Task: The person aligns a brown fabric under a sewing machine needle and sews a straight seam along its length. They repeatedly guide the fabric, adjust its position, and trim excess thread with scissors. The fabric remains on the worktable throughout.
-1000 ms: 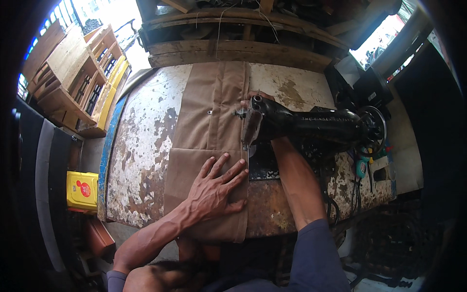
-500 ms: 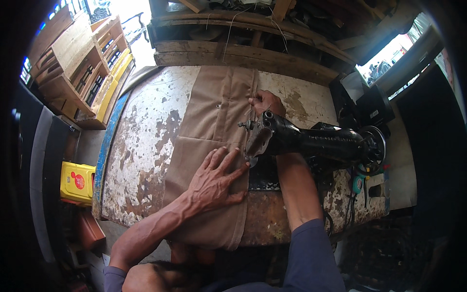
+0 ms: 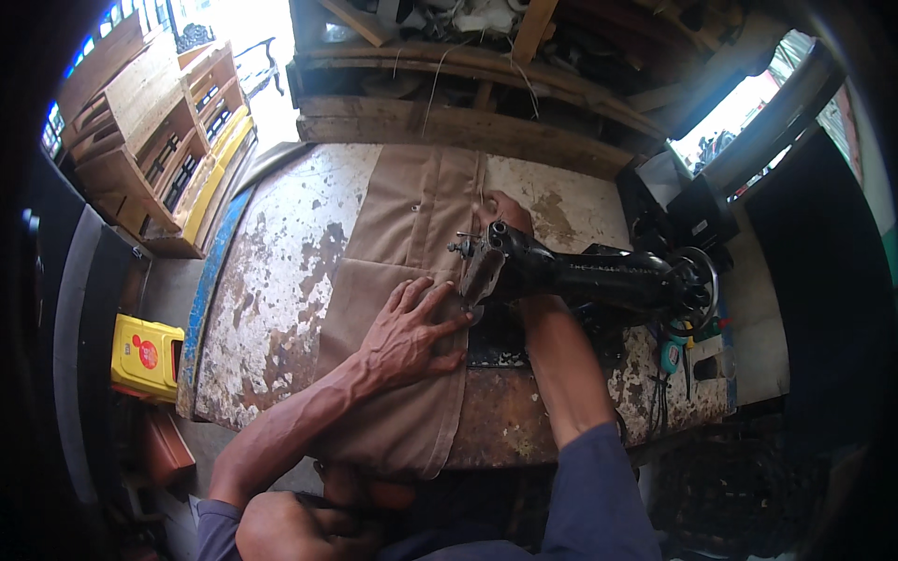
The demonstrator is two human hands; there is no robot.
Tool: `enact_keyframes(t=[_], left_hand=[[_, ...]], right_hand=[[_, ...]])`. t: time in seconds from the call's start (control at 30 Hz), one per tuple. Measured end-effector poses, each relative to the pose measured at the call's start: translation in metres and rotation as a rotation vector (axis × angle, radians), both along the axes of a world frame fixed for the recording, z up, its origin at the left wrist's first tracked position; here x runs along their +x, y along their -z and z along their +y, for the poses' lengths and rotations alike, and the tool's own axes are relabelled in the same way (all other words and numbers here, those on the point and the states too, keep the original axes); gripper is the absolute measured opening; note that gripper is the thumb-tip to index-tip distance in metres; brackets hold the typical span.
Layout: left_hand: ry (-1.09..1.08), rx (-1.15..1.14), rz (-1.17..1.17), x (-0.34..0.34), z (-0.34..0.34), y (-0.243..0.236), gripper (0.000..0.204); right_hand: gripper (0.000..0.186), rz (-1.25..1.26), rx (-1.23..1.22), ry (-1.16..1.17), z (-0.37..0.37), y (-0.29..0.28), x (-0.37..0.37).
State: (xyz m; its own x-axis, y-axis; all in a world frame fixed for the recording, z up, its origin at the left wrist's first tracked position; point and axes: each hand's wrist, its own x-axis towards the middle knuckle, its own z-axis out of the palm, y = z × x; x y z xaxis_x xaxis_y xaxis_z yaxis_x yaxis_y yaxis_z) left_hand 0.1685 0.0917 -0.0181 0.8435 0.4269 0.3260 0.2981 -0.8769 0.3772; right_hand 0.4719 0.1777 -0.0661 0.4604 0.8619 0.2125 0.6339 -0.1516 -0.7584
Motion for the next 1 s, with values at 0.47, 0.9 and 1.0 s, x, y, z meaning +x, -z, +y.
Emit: enact_keyframes(t=[0.47,0.9,1.0], left_hand=[[-0.221,-0.074,0.090,-0.068,-0.049,-0.005,0.048],[-0.342,-0.041,0.065,-0.067,-0.064,0.006,0.052],[-0.339,-0.051,0.081,-0.067,-0.069,0.005,0.054]], right_hand=[[0.052,0.456,-0.587,-0.140,-0.376,0.013,-0.284],[0.040,0.593,-0.297,-0.215,-0.448,-0.048,-0.268],[0.042,0.713,-0.638,-0.063,-0.444,-0.058,-0.269]])
